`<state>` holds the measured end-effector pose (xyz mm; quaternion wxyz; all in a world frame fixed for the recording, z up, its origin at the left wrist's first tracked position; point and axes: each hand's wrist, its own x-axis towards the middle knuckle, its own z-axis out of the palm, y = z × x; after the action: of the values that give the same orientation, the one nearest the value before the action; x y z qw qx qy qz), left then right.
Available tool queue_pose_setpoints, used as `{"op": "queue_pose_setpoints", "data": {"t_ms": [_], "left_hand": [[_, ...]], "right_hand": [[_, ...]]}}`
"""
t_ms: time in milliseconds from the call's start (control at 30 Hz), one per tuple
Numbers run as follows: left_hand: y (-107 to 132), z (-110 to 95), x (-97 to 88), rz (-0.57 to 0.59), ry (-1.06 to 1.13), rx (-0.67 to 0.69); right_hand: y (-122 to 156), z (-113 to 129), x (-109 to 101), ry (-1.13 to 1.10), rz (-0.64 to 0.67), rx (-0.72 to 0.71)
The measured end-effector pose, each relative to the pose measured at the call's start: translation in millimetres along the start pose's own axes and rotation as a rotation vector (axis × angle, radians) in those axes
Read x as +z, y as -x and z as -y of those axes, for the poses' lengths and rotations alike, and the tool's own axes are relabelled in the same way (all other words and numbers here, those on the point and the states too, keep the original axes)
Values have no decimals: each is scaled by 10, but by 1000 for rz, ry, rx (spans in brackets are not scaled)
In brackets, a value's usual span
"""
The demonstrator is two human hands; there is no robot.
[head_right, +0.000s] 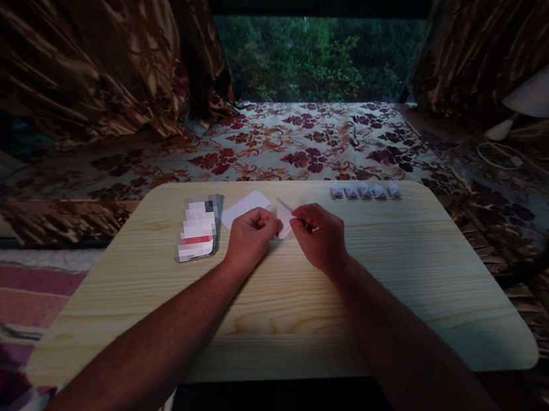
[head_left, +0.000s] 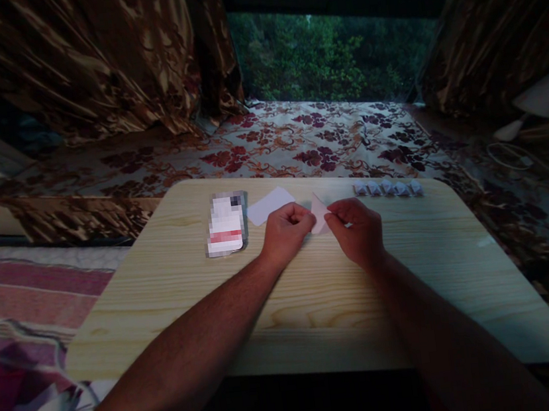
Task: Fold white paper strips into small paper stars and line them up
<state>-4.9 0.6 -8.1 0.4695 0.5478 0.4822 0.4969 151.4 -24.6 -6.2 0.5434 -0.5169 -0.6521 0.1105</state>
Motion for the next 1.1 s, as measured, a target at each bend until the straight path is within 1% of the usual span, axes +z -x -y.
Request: {"op": "queue_pose_setpoints", "data": {"t_ms": [267,367,567,767,1100], "left_hand": [[-5,29,0,0,-5,26],[-11,39,-3,16,16,23],[-14,23,-7,22,41,7],[-20,25,-6,12,54,1],[-5,22,15,-23,17,-7]], "right_hand": [[10,-34,19,-26,-2,4],[11,-41,21,-26,-7,-15],[1,-33,10,4,-16,-84],[-3,-22,-1,89,0,-238],[9,-37,10,172,13,-297]]}}
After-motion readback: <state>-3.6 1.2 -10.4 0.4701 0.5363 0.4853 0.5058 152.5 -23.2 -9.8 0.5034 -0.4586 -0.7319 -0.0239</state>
